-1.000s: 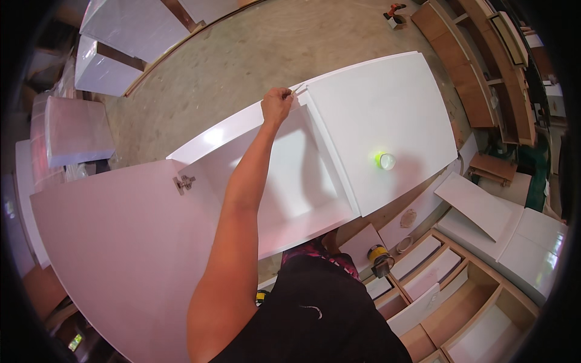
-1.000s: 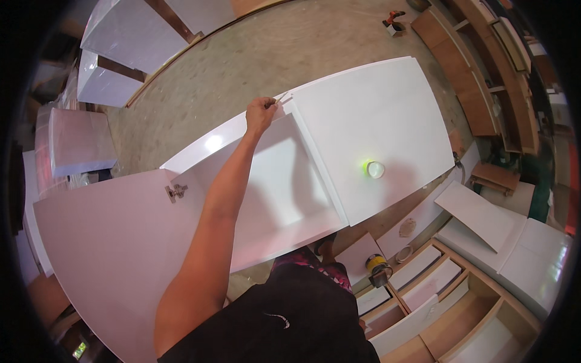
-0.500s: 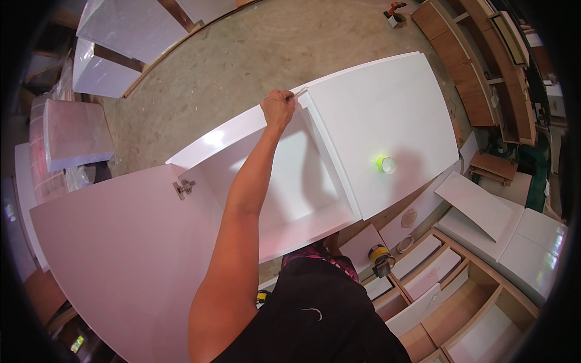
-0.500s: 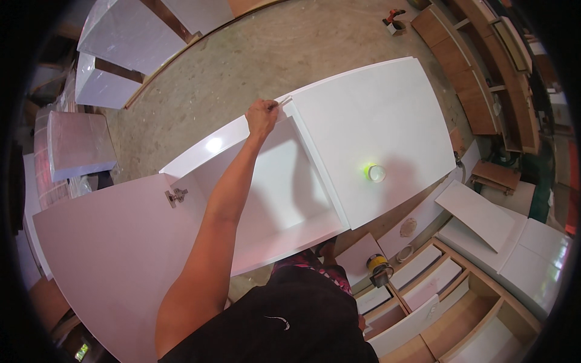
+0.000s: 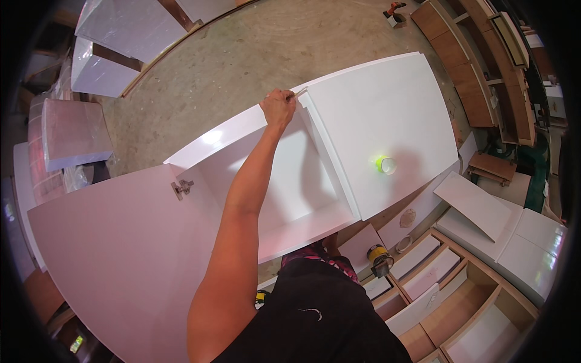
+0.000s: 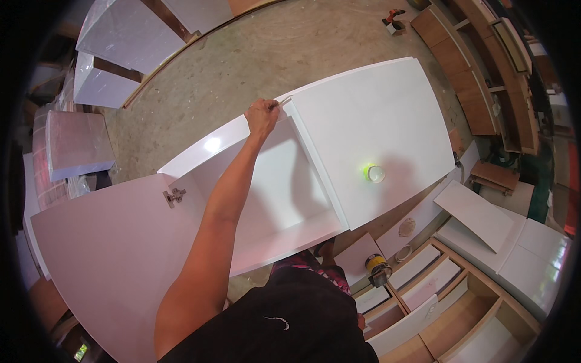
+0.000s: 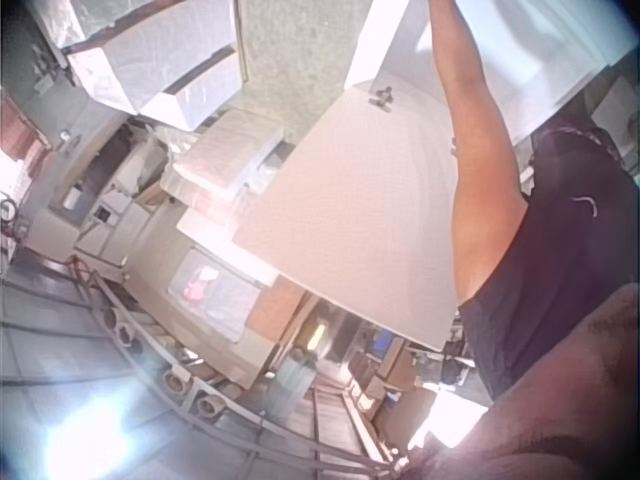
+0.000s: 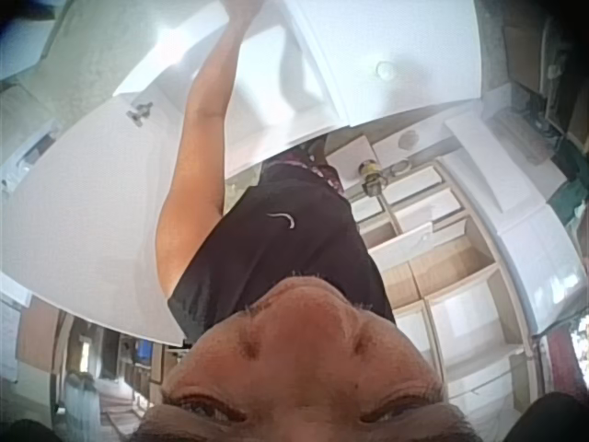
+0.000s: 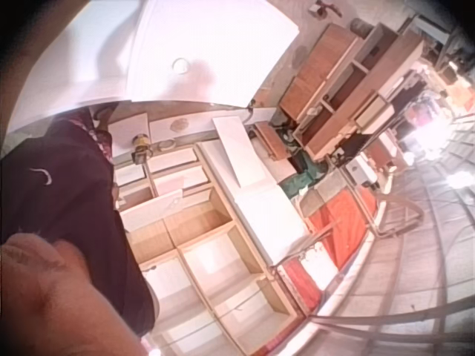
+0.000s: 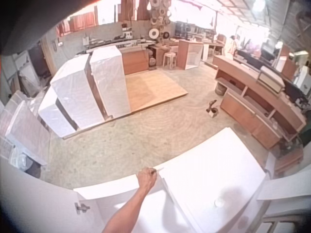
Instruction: The person applies a white adhesive strip to the exposed edge of a white cabinet door using a small tool, then smooths it with a finger. They open the cabinet to reveal the interior and wipe the inside surfaces with a cloth.
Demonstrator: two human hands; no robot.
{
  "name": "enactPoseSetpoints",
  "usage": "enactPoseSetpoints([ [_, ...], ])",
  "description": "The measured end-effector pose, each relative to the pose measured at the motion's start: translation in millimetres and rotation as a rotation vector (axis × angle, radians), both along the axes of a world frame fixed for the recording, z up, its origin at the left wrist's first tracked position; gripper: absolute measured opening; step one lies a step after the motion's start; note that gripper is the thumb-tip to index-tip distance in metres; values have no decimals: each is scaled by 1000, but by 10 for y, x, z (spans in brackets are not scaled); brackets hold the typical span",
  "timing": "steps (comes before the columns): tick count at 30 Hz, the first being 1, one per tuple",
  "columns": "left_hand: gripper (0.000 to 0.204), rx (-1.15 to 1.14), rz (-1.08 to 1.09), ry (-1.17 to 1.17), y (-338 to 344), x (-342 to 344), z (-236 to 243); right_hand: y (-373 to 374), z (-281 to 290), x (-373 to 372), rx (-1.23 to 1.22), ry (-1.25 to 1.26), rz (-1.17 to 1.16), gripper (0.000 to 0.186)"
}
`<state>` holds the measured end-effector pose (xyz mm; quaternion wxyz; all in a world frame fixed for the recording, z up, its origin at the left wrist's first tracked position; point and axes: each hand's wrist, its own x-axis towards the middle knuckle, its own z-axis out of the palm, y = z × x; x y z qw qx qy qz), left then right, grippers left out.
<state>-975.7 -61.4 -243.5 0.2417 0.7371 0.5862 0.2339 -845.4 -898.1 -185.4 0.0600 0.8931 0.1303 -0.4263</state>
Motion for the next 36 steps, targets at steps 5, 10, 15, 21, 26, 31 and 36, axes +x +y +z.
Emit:
enactPoseSetpoints([
  [5,18,-6,1,12,-19,8,31,1,-10,-5,-1,1,-3,33],
  [10,21,39,24,-12,8,-5,-21,1,-17,-19,1,3,-2,34],
  [15,22,41,9,1,-23,3,2,-11,-36,-36,3,4,-4,34],
  [21,23,27,6,15,-14,1,17,-16,-53,-41,8,6,-5,34],
  [26,21,3,12,-3,-5,9,-15,-30,-55,-58,11,10,-5,34],
  [31,17,-7,-5,0,-36,15,-4,-50,-51,-76,11,11,-7,34],
  [36,21,-60,-70,-33,-62,-61,-26,-66,-41,-93,17,15,-7,34],
])
